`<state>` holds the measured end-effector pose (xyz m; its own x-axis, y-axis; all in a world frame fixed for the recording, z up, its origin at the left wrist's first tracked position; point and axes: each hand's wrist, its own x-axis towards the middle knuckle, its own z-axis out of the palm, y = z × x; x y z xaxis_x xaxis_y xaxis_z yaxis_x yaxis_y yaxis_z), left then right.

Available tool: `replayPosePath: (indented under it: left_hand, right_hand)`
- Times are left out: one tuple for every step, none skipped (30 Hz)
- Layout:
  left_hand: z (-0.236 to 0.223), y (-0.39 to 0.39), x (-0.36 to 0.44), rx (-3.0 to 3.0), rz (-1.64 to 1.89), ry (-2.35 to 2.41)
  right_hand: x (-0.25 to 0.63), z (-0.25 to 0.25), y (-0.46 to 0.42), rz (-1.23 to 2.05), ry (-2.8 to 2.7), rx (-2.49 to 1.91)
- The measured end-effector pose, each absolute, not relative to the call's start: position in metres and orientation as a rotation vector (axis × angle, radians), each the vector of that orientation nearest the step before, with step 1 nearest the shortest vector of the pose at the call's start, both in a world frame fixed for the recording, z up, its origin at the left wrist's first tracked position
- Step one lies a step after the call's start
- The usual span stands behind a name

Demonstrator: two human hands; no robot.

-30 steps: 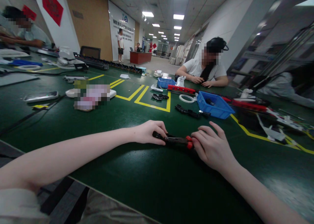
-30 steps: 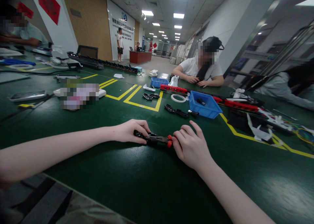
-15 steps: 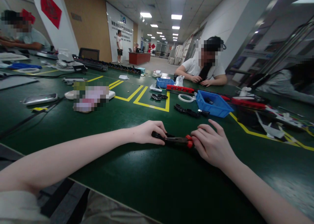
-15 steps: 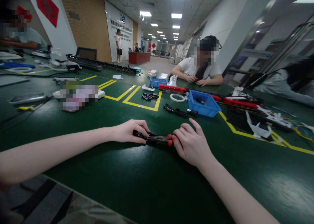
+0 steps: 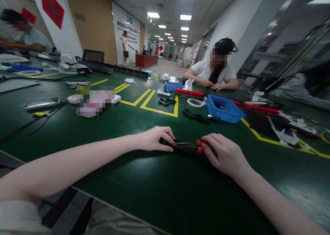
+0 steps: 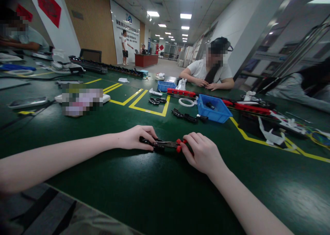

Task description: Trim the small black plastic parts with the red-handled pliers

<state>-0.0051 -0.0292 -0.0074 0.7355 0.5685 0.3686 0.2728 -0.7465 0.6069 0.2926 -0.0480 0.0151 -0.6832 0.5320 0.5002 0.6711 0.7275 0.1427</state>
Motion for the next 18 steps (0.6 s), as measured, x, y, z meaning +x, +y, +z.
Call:
replayPosePath:
  left_hand:
    - [-0.0074, -0.0293, -0.0050, 2.409, 0.746, 0.642]
    - [-0.0073, -0.0294, -0.0050, 2.407, 0.745, 0.648]
    - [-0.0072, -0.0295, -0.0050, 2.405, 0.746, 0.653]
    - [-0.0071, -0.0296, -0.0050, 2.402, 0.746, 0.656]
    - [-0.0069, -0.0297, -0.0050, 2.400, 0.746, 0.659]
    - [-0.0067, -0.0298, -0.0050, 2.398, 0.745, 0.659]
    - [-0.0064, -0.0299, -0.0051, 2.397, 0.743, 0.659]
    - [-0.0062, -0.0301, -0.0051, 2.397, 0.741, 0.658]
    - [-0.0060, -0.0302, -0.0052, 2.398, 0.739, 0.656]
    - [-0.0059, -0.0303, -0.0053, 2.400, 0.738, 0.655]
    - [-0.0058, -0.0304, -0.0053, 2.403, 0.738, 0.653]
    - [-0.0059, -0.0304, -0.0053, 2.403, 0.740, 0.651]
    - [-0.0061, -0.0304, -0.0053, 2.401, 0.745, 0.649]
    - [-0.0064, -0.0303, -0.0053, 2.398, 0.751, 0.645]
    - [-0.0067, -0.0301, -0.0053, 2.393, 0.759, 0.640]
    - [-0.0070, -0.0300, -0.0052, 2.388, 0.766, 0.635]
    - [-0.0072, -0.0298, -0.0052, 2.385, 0.772, 0.627]
    - [-0.0075, -0.0295, -0.0052, 2.385, 0.777, 0.617]
  right_hand:
    - [0.2926, 0.0151, -0.0480, -0.437, -2.494, -0.920]
    - [0.2926, 0.0151, -0.0480, -0.436, -2.489, -0.918]
    - [0.2926, 0.0150, -0.0479, -0.436, -2.488, -0.916]
    - [0.2927, 0.0150, -0.0477, -0.434, -2.489, -0.913]
    - [0.2928, 0.0149, -0.0474, -0.429, -2.494, -0.911]
    - [0.2930, 0.0147, -0.0472, -0.423, -2.499, -0.910]
    - [0.2932, 0.0146, -0.0469, -0.419, -2.505, -0.908]
    - [0.2936, 0.0145, -0.0467, -0.417, -2.510, -0.904]
    - [0.2940, 0.0144, -0.0465, -0.418, -2.513, -0.899]
    - [0.2945, 0.0143, -0.0463, -0.421, -2.514, -0.895]
    - [0.2950, 0.0143, -0.0461, -0.423, -2.515, -0.890]
    - [0.2955, 0.0142, -0.0458, -0.424, -2.515, -0.883]
    - [0.2960, 0.0142, -0.0456, -0.423, -2.515, -0.877]
    - [0.2964, 0.0141, -0.0452, -0.420, -2.515, -0.872]
    - [0.2968, 0.0139, -0.0447, -0.414, -2.516, -0.868]
    - [0.2971, 0.0135, -0.0441, -0.406, -2.518, -0.863]
    - [0.2974, 0.0130, -0.0434, -0.394, -2.520, -0.858]
    - [0.2976, 0.0124, -0.0427, -0.384, -2.519, -0.852]
